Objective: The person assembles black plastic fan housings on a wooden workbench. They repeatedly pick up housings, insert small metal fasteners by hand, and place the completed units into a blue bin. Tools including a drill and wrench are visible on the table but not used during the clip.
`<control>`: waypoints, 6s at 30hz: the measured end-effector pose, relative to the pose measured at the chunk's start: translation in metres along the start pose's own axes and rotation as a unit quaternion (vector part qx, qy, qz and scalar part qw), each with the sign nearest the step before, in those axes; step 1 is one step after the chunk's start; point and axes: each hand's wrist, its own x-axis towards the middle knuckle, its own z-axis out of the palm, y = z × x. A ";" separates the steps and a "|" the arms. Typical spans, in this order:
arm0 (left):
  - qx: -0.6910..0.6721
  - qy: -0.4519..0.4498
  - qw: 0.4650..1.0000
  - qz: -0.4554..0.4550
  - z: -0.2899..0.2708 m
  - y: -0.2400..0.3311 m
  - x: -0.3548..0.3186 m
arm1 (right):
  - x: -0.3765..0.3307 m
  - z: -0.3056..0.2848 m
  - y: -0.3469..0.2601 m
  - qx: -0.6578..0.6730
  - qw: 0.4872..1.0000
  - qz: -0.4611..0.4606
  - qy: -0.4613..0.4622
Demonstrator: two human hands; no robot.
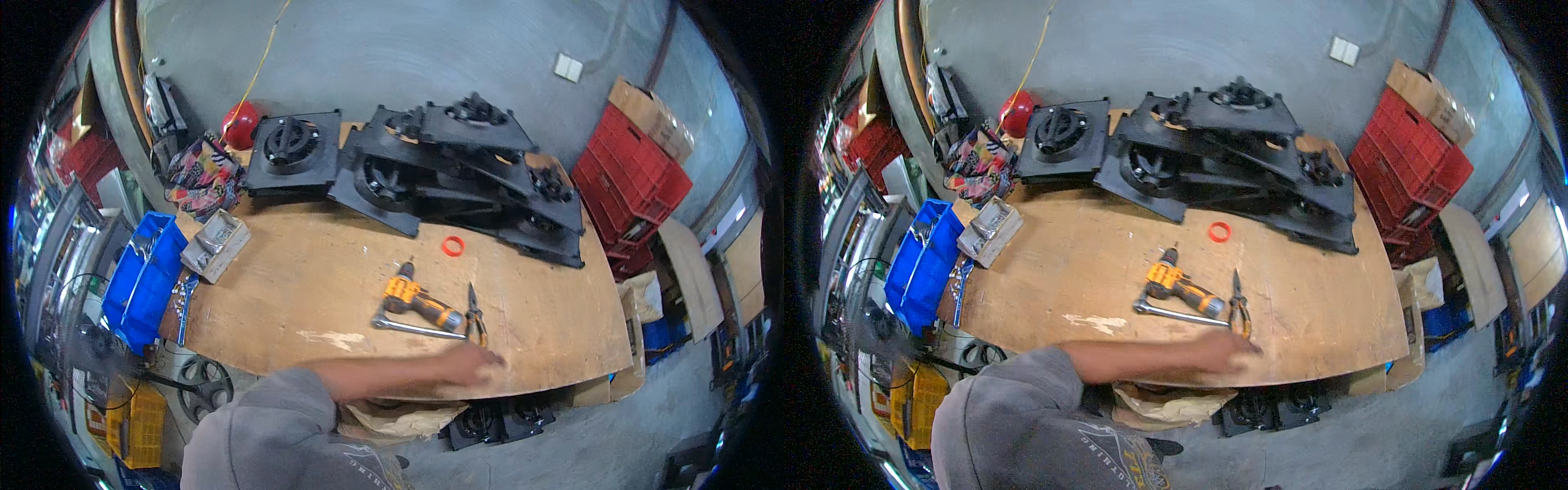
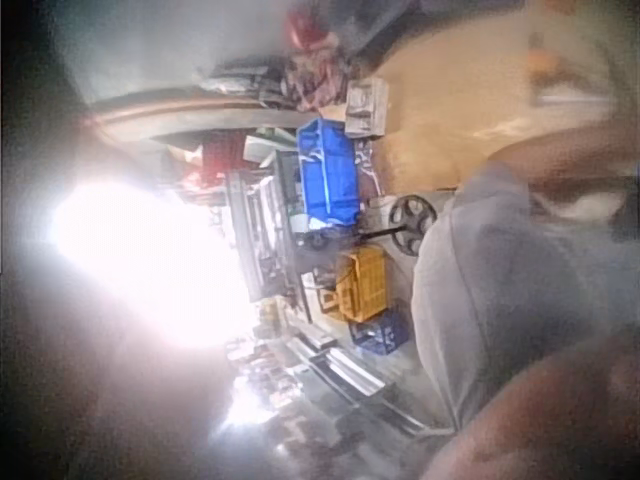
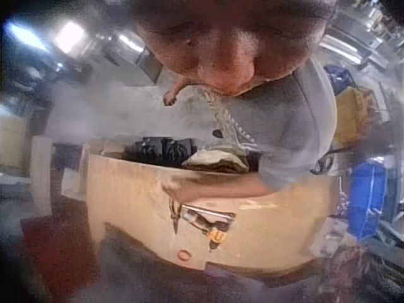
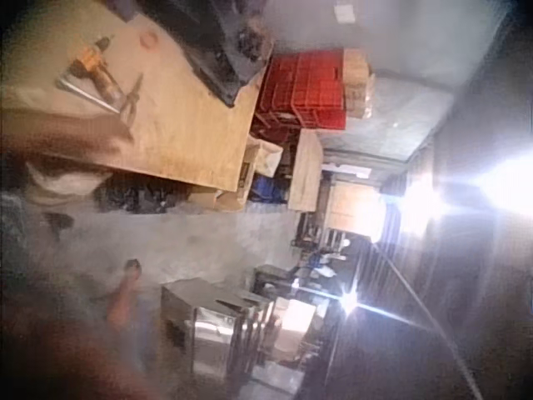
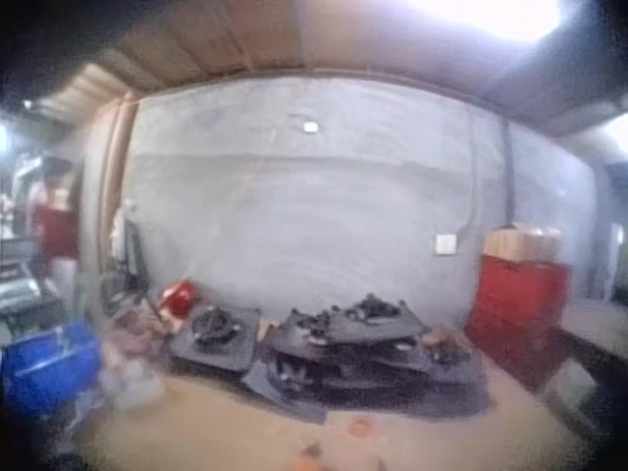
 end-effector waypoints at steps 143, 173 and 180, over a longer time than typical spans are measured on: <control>-0.007 0.567 0.743 -0.356 -0.384 -0.008 -0.726 | -0.433 0.622 -0.747 -0.412 0.433 -0.753 -0.277; -0.383 0.455 0.748 -0.295 -0.398 -0.053 -0.641 | -0.455 0.433 -0.772 0.063 0.696 -0.626 -0.345; -0.048 0.192 0.898 -0.393 -0.418 -0.052 -0.625 | -0.429 0.411 -0.740 -0.021 0.729 -0.616 -0.297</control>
